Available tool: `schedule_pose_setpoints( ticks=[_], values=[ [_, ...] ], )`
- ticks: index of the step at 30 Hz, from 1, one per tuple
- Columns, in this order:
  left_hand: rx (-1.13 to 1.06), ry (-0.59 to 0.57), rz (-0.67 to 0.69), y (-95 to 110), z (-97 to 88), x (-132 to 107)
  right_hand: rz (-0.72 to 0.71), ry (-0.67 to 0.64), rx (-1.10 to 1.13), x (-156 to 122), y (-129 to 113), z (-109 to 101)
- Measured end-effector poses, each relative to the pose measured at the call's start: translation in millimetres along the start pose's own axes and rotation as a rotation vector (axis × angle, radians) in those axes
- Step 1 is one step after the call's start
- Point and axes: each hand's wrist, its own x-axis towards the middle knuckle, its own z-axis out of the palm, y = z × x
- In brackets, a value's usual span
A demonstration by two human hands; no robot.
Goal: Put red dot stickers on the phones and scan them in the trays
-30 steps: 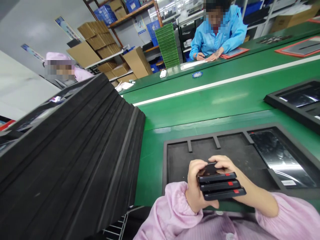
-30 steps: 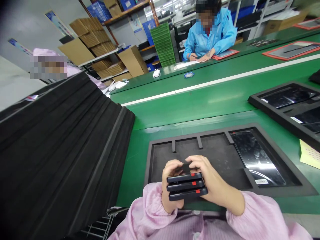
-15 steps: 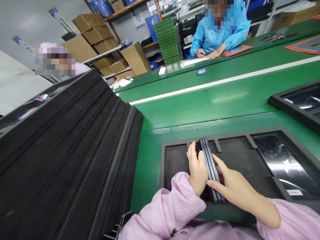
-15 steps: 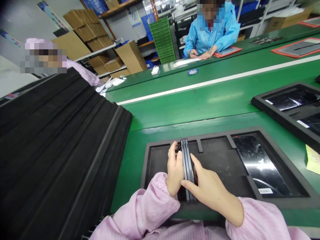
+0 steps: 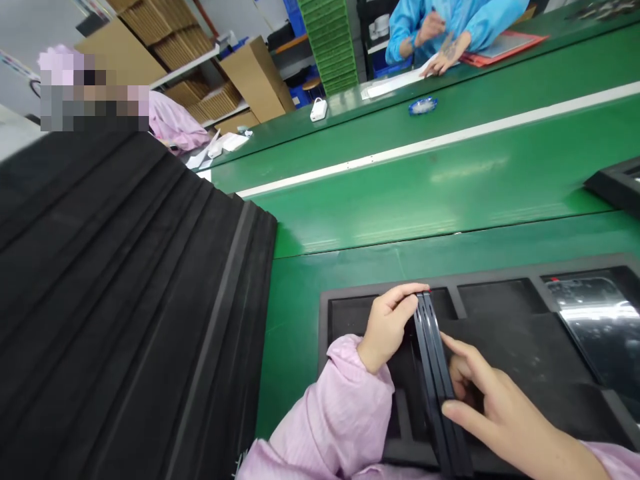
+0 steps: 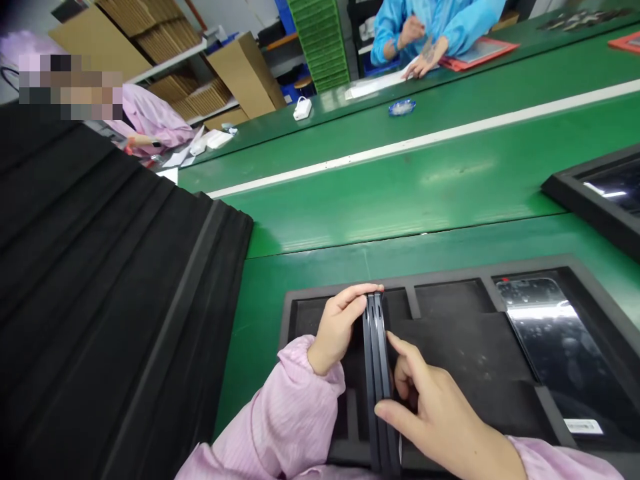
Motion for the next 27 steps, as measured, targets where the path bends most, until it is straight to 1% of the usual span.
schedule_pose_setpoints(
  ticks=[3,4,5,7,9,11,12,15,19,21,22,24,25,26,27],
  values=[
    [0.086,-0.183,0.047,3,-8.5,0,0.021,-0.017,0.01,0,-1,-1],
    [0.124,-0.219,0.059,3,-10.2,0,0.014,-0.017,0.006,0,-1,-1],
    [0.153,-0.229,0.057,4,-11.0,1,0.002,-0.015,0.001,0,-1,-2],
    [0.159,-0.173,0.012,5,-10.3,2,-0.023,-0.01,-0.011,1,-2,-2],
    [0.141,-0.071,-0.027,5,-7.6,5,-0.047,-0.009,-0.028,1,-3,-4],
    [0.126,0.01,-0.021,4,-4.9,7,-0.081,-0.001,-0.052,2,-4,-6],
    [0.119,0.027,-0.004,3,-4.0,7,-0.102,0.006,-0.06,3,-5,-7],
    [0.092,0.022,0.045,2,-3.5,8,-0.137,0.024,-0.076,3,-4,-8],
    [0.094,0.016,0.072,-1,-5.0,9,-0.092,0.02,-0.135,3,3,-6],
    [0.106,0.015,0.105,-3,-5.6,9,-0.096,0.037,-0.194,2,7,-5],
    [0.112,0.014,0.124,-3,-5.5,9,-0.12,0.061,-0.244,2,7,-5],
    [0.121,0.015,0.15,-5,-4.0,10,-0.223,0.123,-0.414,-1,5,-6],
    [0.124,0.018,0.153,-6,-2.3,10,-0.304,0.142,-0.523,-2,2,-7],
    [0.126,0.023,0.147,-6,0.2,10,-0.407,0.132,-0.632,-4,-2,-8],
    [0.128,0.032,0.134,-7,3.3,11,-0.525,0.094,-0.726,-5,-7,-10]
  ],
)
